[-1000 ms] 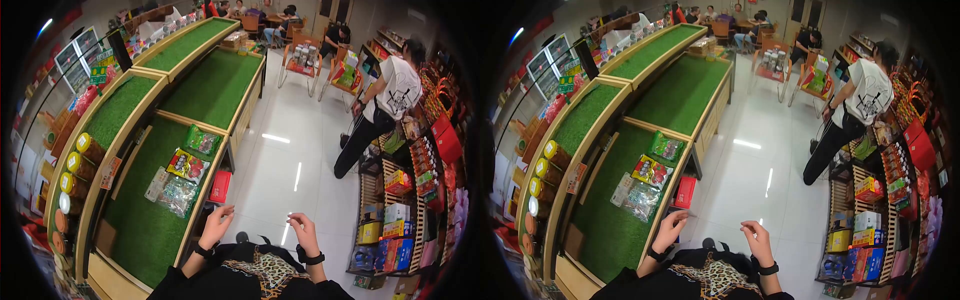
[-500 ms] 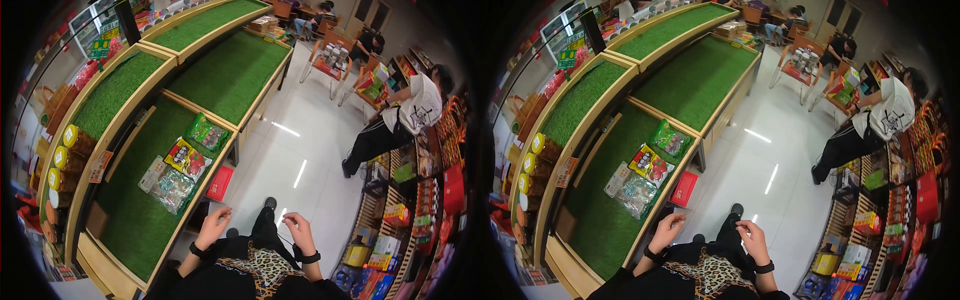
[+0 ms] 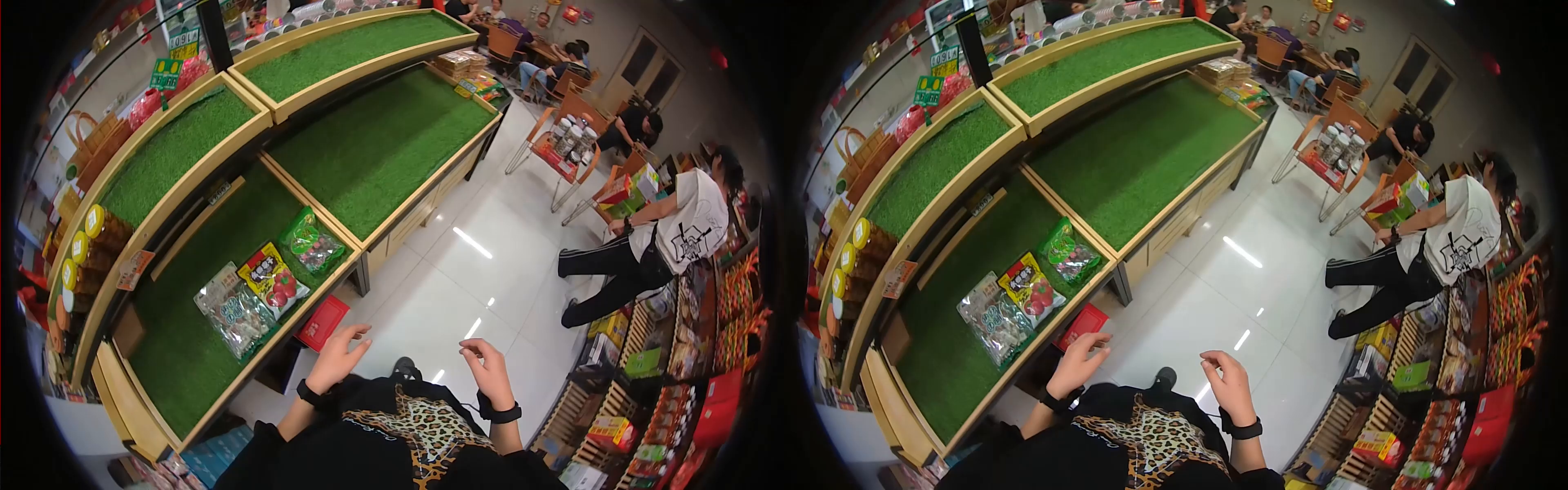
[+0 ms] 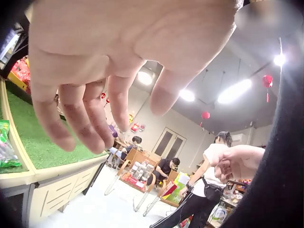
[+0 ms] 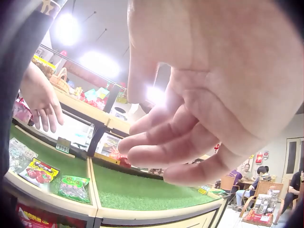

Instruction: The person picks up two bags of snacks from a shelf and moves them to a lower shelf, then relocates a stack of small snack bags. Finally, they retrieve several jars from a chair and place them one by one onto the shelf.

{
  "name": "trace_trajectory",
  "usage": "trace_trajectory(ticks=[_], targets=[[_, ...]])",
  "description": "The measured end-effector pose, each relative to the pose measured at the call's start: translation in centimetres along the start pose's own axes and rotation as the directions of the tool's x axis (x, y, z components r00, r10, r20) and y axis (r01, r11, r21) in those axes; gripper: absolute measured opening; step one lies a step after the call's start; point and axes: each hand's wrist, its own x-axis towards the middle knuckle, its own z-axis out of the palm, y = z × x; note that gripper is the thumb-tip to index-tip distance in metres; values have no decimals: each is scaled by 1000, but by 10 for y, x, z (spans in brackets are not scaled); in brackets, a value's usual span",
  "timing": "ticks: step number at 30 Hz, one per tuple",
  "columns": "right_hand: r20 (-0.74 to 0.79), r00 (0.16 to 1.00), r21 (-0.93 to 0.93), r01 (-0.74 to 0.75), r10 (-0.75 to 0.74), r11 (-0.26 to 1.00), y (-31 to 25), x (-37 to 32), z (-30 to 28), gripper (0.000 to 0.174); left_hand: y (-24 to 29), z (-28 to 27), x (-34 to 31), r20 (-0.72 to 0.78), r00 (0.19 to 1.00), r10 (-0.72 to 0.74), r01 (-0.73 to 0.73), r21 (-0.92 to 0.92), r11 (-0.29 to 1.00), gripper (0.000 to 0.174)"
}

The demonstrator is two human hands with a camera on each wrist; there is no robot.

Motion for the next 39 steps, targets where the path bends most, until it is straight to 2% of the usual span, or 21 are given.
trace_trajectory(ticks=[3, 7, 12, 15, 17, 19, 23, 27, 29, 32, 33, 35, 37, 39], targets=[[51, 999, 15, 16, -17, 1000, 9, 23, -6, 17, -10, 4, 11, -77, 997, -17, 22, 62, 998, 33], [190, 980, 57, 48, -58, 997, 2, 61, 5, 17, -27, -5, 24, -209, 973, -101, 100, -16, 995, 35], [370, 908, 70, 185, -198, 980, -22, 122, 27, 18, -28, -23, 49, -330, 926, -180, 164, -77, 983, 35], [439, 858, 72, 260, -265, 963, -37, 163, 43, 18, -47, -30, 70, -378, 899, -221, 190, -118, 975, 36], [475, 829, 67, 300, -295, 952, -49, 190, 50, 18, -64, -34, 84, -432, 881, -191, 152, -124, 981, 36], [543, 790, 2, 338, -285, 941, -63, 223, 56, 18, -63, -47, 103, -466, 836, -290, 190, -249, 950, 35], [562, 747, 27, 412, -355, 911, -92, 278, 79, 19, -79, -83, 138, -568, 773, -285, 154, -268, 951, 33], [600, 702, 22, 465, -383, 885, -113, 318, 111, 19, -112, -110, 168, -591, 760, -270, 134, -264, 955, 33], [632, 683, 25, 453, -365, 891, -116, 328, 127, 19, -124, -118, 178, -595, 744, -304, 181, -258, 949, 33], [722, 581, 53, 493, -374, 868, -109, 341, 153, 22, -126, -125, 181, -578, 742, -340, 209, -283, 936, 35], [736, 571, 55, 484, -362, 874, -106, 346, 161, 22, -126, -126, 181, -577, 736, -354, 205, -309, 929, 35], [836, 496, 15, 405, -234, 914, -101, 356, 177, 20, -143, -118, 180, -575, 713, -401, 237, -340, 910, 36], [877, 440, 6, 385, -190, 923, -82, 368, 199, 23, -157, -105, 178, -527, 676, -515, 238, -506, 829, 37], [912, 401, -8, 239, -91, 971, -56, 382, 227, 29, -199, -83, 179, -507, 632, -587, 217, -612, 761, 37]])
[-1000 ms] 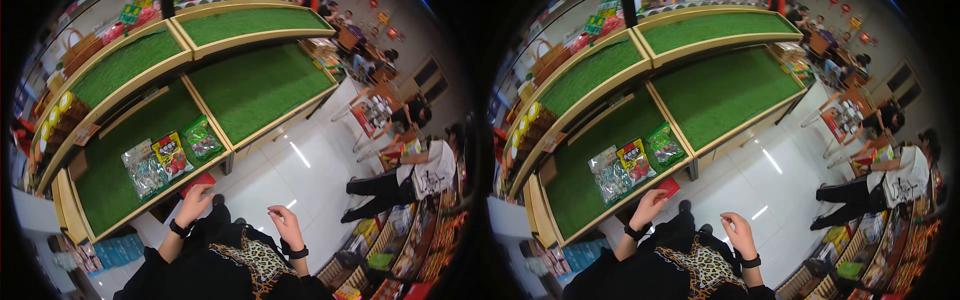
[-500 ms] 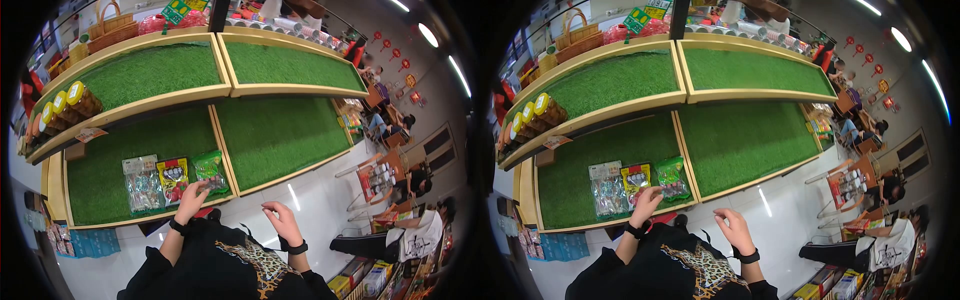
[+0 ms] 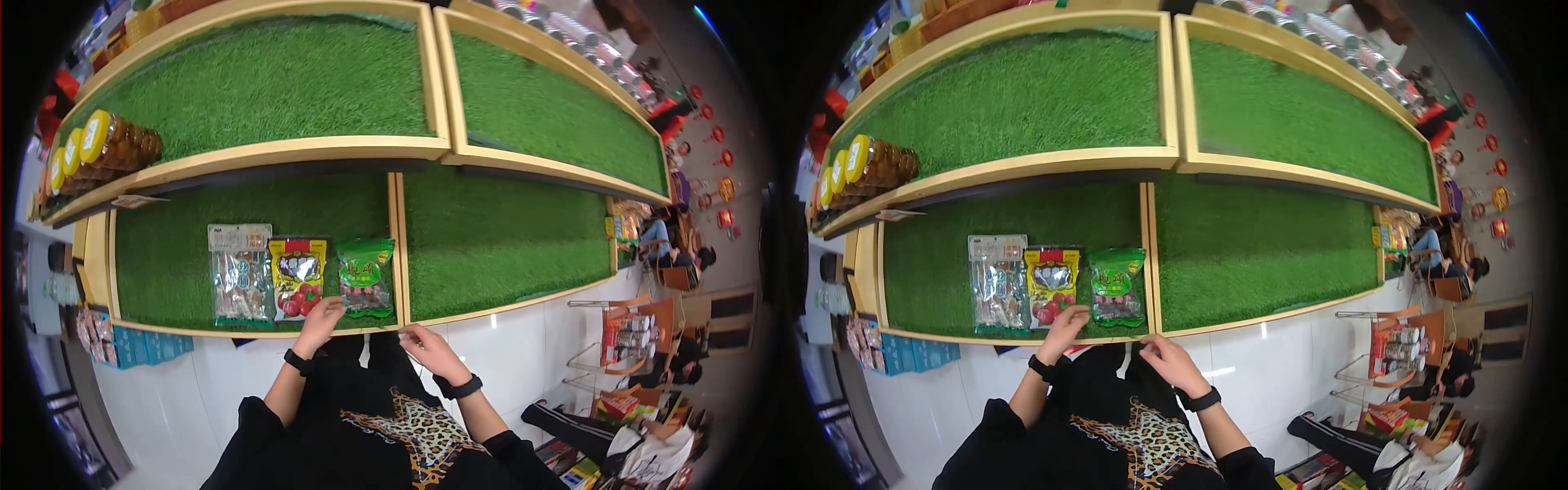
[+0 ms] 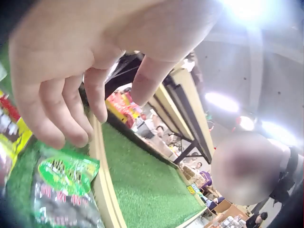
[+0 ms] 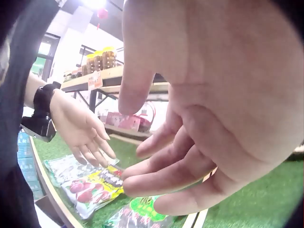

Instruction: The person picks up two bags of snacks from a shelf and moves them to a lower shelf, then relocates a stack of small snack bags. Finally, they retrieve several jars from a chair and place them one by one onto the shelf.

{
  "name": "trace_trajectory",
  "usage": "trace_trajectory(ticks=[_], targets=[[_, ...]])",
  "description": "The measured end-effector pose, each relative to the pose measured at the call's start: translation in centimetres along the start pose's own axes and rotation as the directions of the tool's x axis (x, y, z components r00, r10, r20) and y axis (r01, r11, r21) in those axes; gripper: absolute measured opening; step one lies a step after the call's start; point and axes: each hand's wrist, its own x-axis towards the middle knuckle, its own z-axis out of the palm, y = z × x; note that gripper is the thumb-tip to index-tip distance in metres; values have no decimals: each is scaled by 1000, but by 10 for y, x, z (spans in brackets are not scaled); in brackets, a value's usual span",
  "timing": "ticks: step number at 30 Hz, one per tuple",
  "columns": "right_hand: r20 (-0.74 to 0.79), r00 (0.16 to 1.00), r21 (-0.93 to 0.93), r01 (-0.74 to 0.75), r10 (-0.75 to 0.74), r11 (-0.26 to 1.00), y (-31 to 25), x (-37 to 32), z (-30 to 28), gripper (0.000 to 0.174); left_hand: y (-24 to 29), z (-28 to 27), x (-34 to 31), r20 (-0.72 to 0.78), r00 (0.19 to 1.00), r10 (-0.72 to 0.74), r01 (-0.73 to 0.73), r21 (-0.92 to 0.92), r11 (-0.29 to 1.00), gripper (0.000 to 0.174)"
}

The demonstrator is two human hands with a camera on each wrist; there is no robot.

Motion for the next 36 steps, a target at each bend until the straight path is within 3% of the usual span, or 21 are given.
trace_trajectory(ticks=[2, 3, 4, 6, 8, 10, 12, 13, 14, 16, 17, 18, 19, 20, 22, 24, 27, 30, 32, 34, 36], targets=[[99, 993, 47, -67, 63, 997, 28, 32, 4, 34, -36, 1, 3, 58, 963, -263, 269, -137, 953, 36], [99, 989, 12, -111, 109, 994, 43, 49, 8, 38, -54, 1, 8, 149, 881, -449, 472, -349, 810, 36], [95, 983, -22, -154, 155, 988, 57, 63, 12, 41, -42, 8, 4, 73, 877, -475, 453, -457, 765, 36], [118, 961, -241, -217, 251, 946, 81, 92, 23, 51, -76, 16, 16, -33, 893, -450, 358, -555, 751, 37], [97, 980, -180, -156, 175, 971, 97, 116, 31, 59, -98, 27, 33, -209, 933, -293, 203, -367, 908, 40], [92, 987, -50, -126, 130, 991, 103, 140, 39, 65, -100, 36, 49, -265, 921, -285, 181, -357, 916, 43], [-16, 996, 49, -89, 90, 995, 116, 154, 54, 72, -110, 46, 64, -293, 903, -314, 225, -299, 927, 44], [7, 988, 198, -151, 153, 969, 124, 161, 64, 74, -114, 48, 70, -324, 895, -306, 235, -241, 942, 45], [8, 988, 205, -153, 154, 967, 133, 160, 69, 74, -117, 49, 74, -325, 894, -308, 240, -234, 942, 45], [-57, 987, 4, -153, 153, 988, 120, 156, 66, 75, -101, 50, 82, -219, 908, -358, 304, -243, 921, 50], [-65, 986, 8, -155, 155, 988, 118, 157, 64, 75, -93, 50, 80, -156, 911, -381, 326, -294, 899, 46], [-25, 964, 236, -250, 263, 939, 121, 158, 64, 68, -83, 48, 79, -149, 914, -378, 325, -288, 901, 46], [38, 934, 449, -333, 355, 829, 122, 158, 63, 61, -79, 42, 76, -122, 916, -382, 367, -133, 921, 42], [26, 934, 455, -328, 356, 828, 123, 157, 59, 61, -74, 36, 74, -96, 917, -388, 392, 28, 920, 39], [132, 908, 290, -419, 398, 860, 124, 149, 49, 50, -80, 27, 66, -6, 911, -413, 412, 79, 908, 33], [227, 903, 204, -411, 365, 889, 123, 138, 42, 42, -68, 23, 54, 263, 794, -548, 591, -129, 796, 29], [220, 913, 228, -392, 345, 891, 119, 115, 44, 40, -41, 19, 36, 374, 736, -564, 637, -102, 764, 32], [297, 917, 427, -377, 266, 822, 107, 87, 39, 37, -15, 14, 19, 464, 714, -525, 600, -18, 800, 33], [287, 940, 420, -295, 182, 858, 83, 61, 23, 43, 7, 20, 10, 493, 765, -415, 467, 20, 884, 39], [183, 979, 545, -177, 90, 819, 70, 31, 15, 52, 27, 31, 1, 472, 859, -196, 250, -53, 967, 48], [32, 998, 569, -66, 58, 819, 55, 4, 7, 54, 58, 34, -6, 534, 822, -199, 279, -74, 957, 57]])
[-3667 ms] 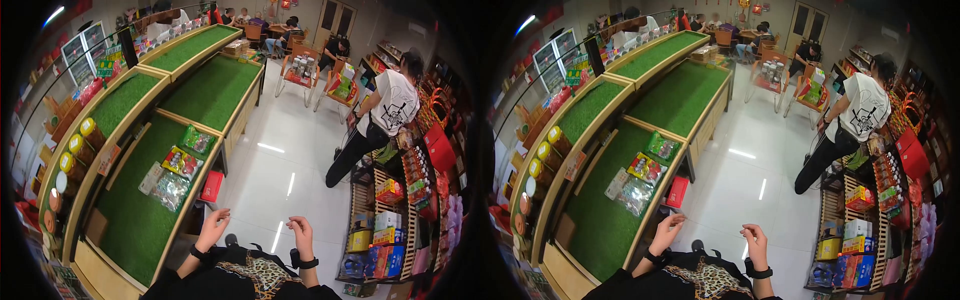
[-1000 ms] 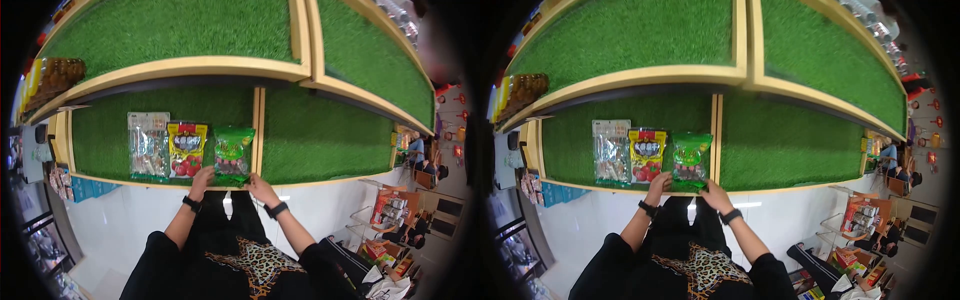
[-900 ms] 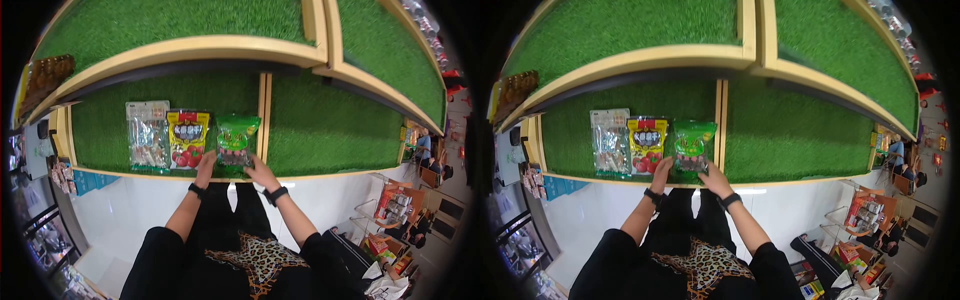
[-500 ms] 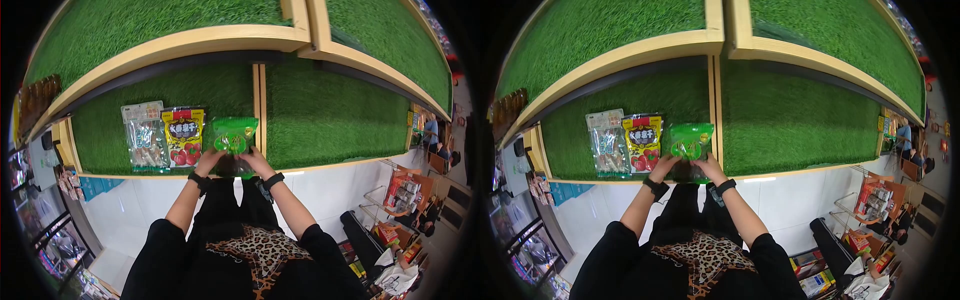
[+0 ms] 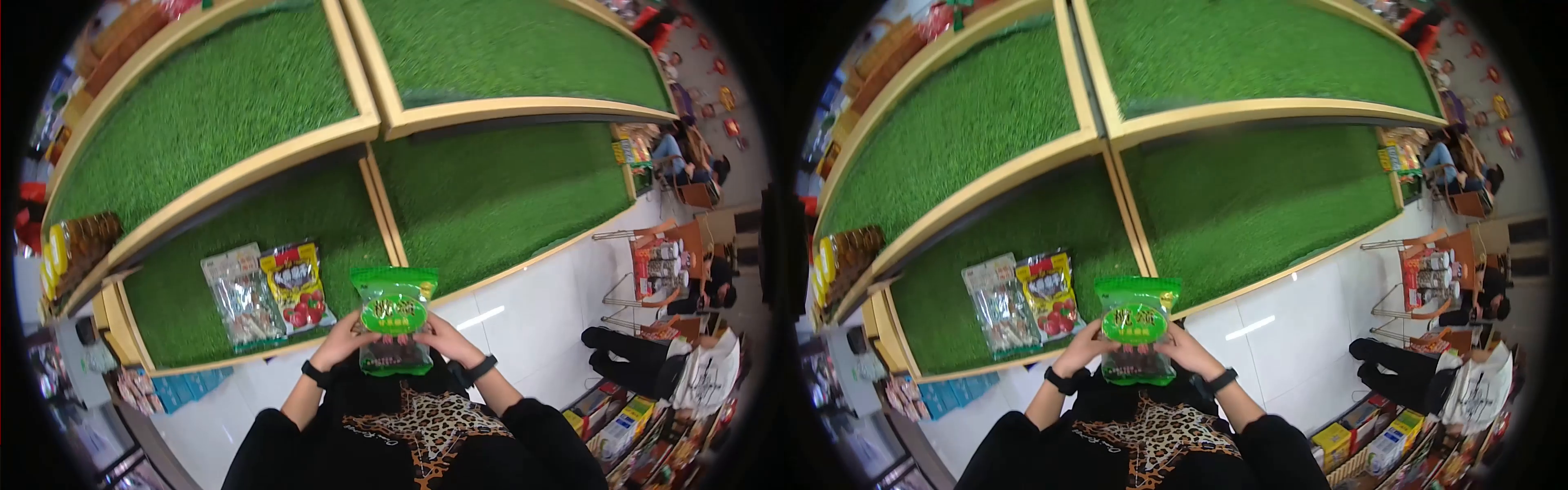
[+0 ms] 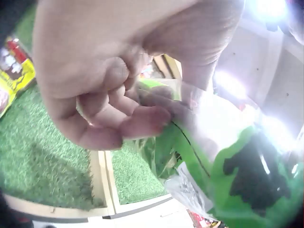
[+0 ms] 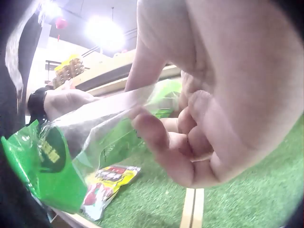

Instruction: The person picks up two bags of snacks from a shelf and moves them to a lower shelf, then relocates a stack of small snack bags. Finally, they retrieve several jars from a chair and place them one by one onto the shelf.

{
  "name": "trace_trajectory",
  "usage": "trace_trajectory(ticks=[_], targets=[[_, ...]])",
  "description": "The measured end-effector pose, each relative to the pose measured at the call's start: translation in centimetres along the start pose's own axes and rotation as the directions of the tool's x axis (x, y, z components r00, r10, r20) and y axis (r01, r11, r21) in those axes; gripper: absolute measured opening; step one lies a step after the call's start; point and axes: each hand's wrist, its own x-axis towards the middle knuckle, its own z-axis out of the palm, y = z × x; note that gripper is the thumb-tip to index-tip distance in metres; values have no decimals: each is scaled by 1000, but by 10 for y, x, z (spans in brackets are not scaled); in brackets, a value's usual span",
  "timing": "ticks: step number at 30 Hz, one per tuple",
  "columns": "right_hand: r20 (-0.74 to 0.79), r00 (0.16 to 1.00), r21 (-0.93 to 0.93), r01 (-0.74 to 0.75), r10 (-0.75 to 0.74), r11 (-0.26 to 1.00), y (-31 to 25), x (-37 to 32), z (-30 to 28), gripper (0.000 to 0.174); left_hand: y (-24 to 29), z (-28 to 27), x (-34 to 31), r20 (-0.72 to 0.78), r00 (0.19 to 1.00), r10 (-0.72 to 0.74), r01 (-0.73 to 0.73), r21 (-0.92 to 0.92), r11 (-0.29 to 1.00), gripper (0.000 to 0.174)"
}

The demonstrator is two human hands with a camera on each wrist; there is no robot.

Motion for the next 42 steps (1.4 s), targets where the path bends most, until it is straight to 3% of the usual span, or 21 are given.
trace_trajectory(ticks=[1, 2, 3, 5, 6, 8, 10, 12, 14, 16, 18, 19, 20, 22, 26, 30, 32, 35, 42], targets=[[-50, 996, -85, -77, 73, 993, -21, -15, -1, 52, 4, 5, -2, 25, 997, 79, -79, -31, 996, 56], [-111, 983, -158, -161, 145, 974, -43, -33, 1, 50, 23, 11, -8, 52, 994, 93, -96, 71, 993, 54], [-149, 983, -158, -134, 110, 978, -57, -47, 3, 50, 31, 15, -11, 109, 990, 88, -86, -26, 996, 53], [-269, 958, -149, 58, -97, 987, -72, -75, 9, 45, 44, 20, -14, 256, 959, 125, -88, -151, 985, 46], [-311, 943, -149, 79, -122, 986, -75, -85, 12, 45, 58, 28, -15, 299, 946, 127, -93, -126, 988, 46], [-420, 874, -51, 246, -244, 968, -74, -102, 19, 39, 82, 48, -15, 348, 922, 167, -78, -256, 963, 38], [-522, 826, 25, 264, -213, 964, -64, -111, 25, 39, 74, 56, -1, 408, 901, 150, -63, -220, 974, 38], [-607, 774, 100, 298, -179, 949, -57, -122, 26, 38, 73, 70, 8, 430, 894, 127, -116, -52, 992, 35], [-621, 769, 3, 197, -152, 980, -52, -146, 27, 39, 71, 86, 8, 470, 875, 120, -138, 3, 990, 30], [-691, 692, -27, 263, -208, 964, -48, -166, 31, 38, 77, 108, 2, 508, 856, 100, -158, 71, 985, 30], [-736, 650, -160, 107, -191, 981, -41, -187, 28, 35, 81, 129, 2, 535, 842, 71, -161, 124, 979, 30], [-784, 584, -120, 191, -211, 974, -38, -190, 29, 32, 82, 138, 5, 539, 839, 67, -175, 152, 973, 29], [-796, 569, -111, 197, -206, 974, -29, -193, 28, 32, 79, 145, 11, 553, 831, 53, -171, 164, 971, 29], [-848, 511, 75, 382, -143, 921, -8, -196, 21, 31, 74, 159, 27, 569, 822, 9, -134, 179, 975, 29], [-855, 507, 129, 410, -108, 903, 5, -218, -9, 32, 77, 204, 47, 604, 797, 6, -142, 179, 974, 29], [-870, 472, 71, 403, -141, 912, -9, -262, -50, 32, 75, 264, 63, 609, 793, -10, -140, 198, 970, 28], [-877, 447, -29, 313, -174, 949, -9, -289, -73, 33, 67, 296, 73, 609, 793, -13, -165, 235, 958, 27], [-915, 386, -38, 213, -119, 976, 4, -337, -109, 31, 59, 360, 87, 654, 754, -60, -161, 272, 949, 27], [-936, 337, -37, 186, -99, 982, 36, -402, -164, 26, 36, 450, 105, 681, 722, -124, -83, 263, 961, 27]])
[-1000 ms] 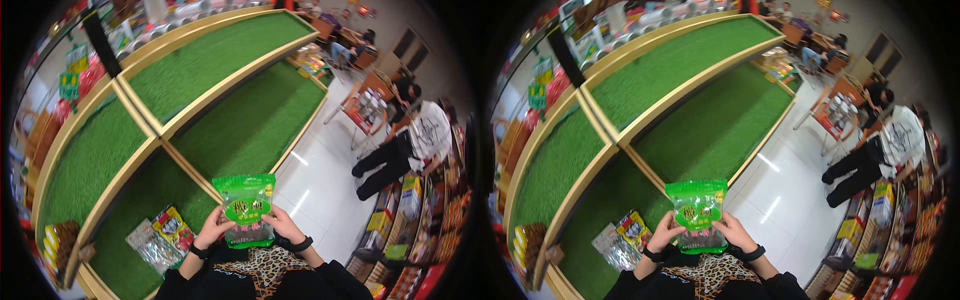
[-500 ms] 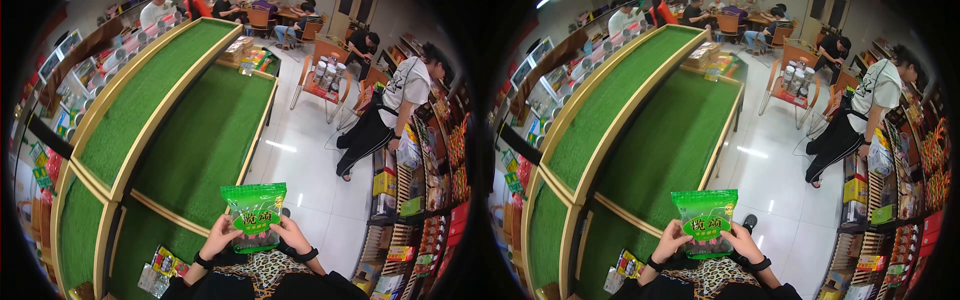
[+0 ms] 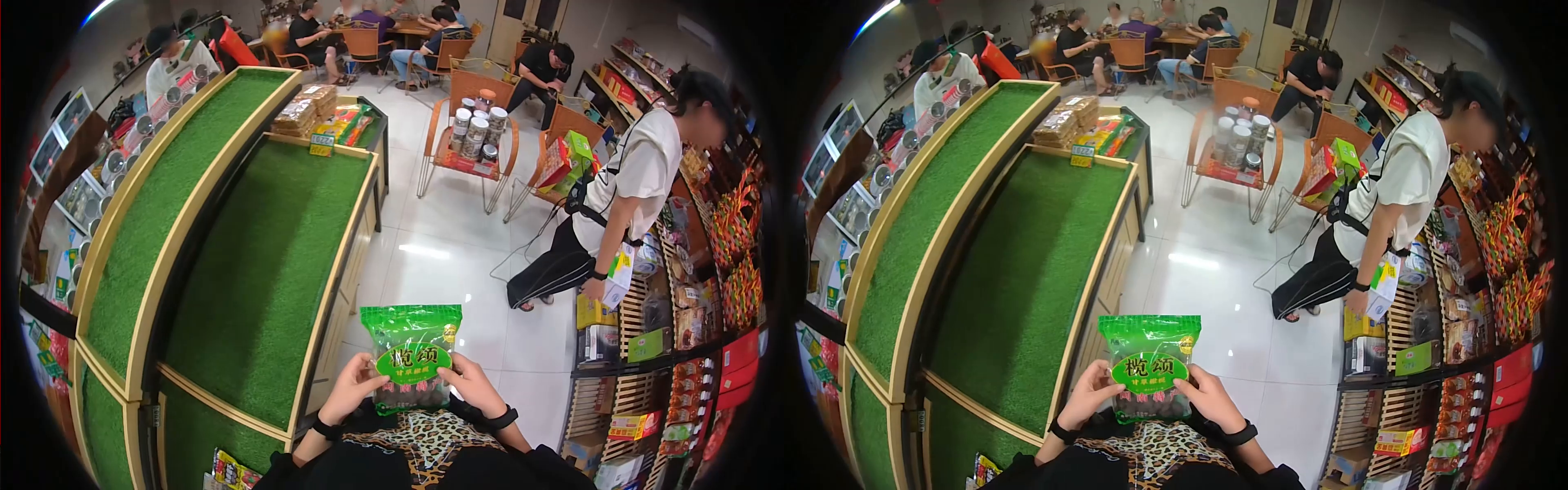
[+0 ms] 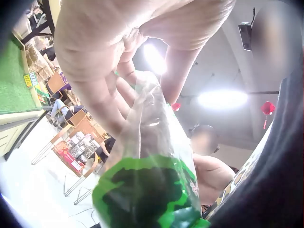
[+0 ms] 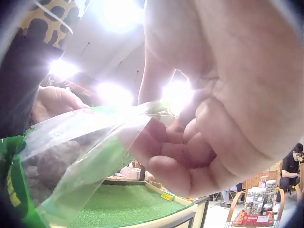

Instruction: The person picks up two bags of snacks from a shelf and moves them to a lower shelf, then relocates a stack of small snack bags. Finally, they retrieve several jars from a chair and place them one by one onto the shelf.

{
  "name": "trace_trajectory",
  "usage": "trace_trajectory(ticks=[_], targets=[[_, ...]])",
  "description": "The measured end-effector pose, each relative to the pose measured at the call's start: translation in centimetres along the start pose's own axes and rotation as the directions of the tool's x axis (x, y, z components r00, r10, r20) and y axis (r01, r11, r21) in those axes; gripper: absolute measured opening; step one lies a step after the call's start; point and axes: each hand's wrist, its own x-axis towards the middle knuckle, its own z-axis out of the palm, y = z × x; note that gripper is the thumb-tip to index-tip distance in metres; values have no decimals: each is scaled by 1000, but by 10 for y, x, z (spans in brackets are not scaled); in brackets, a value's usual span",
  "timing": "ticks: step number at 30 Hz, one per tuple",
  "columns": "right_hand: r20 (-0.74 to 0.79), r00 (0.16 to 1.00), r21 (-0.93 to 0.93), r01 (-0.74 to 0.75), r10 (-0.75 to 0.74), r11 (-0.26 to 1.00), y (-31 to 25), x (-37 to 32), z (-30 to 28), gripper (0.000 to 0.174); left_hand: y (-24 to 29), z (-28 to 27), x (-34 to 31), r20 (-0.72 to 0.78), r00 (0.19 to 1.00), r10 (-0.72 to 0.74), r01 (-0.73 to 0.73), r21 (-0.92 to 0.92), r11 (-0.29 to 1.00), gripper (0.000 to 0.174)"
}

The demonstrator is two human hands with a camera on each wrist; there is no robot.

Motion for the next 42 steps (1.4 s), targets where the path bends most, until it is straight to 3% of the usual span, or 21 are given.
trace_trajectory(ticks=[5, 15, 25, 28, 38, 42], targets=[[-78, 993, 265, -62, 86, 962, 11, 16, -25, 19, -4, 13, 36, 25, 999, -24, 25, -22, 999, 28], [-159, 982, 225, -69, 107, 972, 4, 91, -57, 17, 21, -5, 135, 111, 991, -78, 74, 46, 996, 24], [-236, 971, 235, 12, 45, 972, -43, 226, -55, 13, 105, -68, 250, 183, 983, -27, 5, 123, 992, 22], [-235, 968, 216, -34, 86, 976, -51, 246, -47, 12, 126, -82, 269, 196, 978, -65, 36, 150, 988, 20], [-142, 984, 252, -65, 104, 966, -71, 333, -52, 13, 137, -114, 311, -14, 998, -65, 66, 123, 990, 15], [-47, 997, 128, -54, 61, 990, -69, 376, -73, 13, 144, -115, 340, -68, 995, -71, 78, 106, 991, 15]])
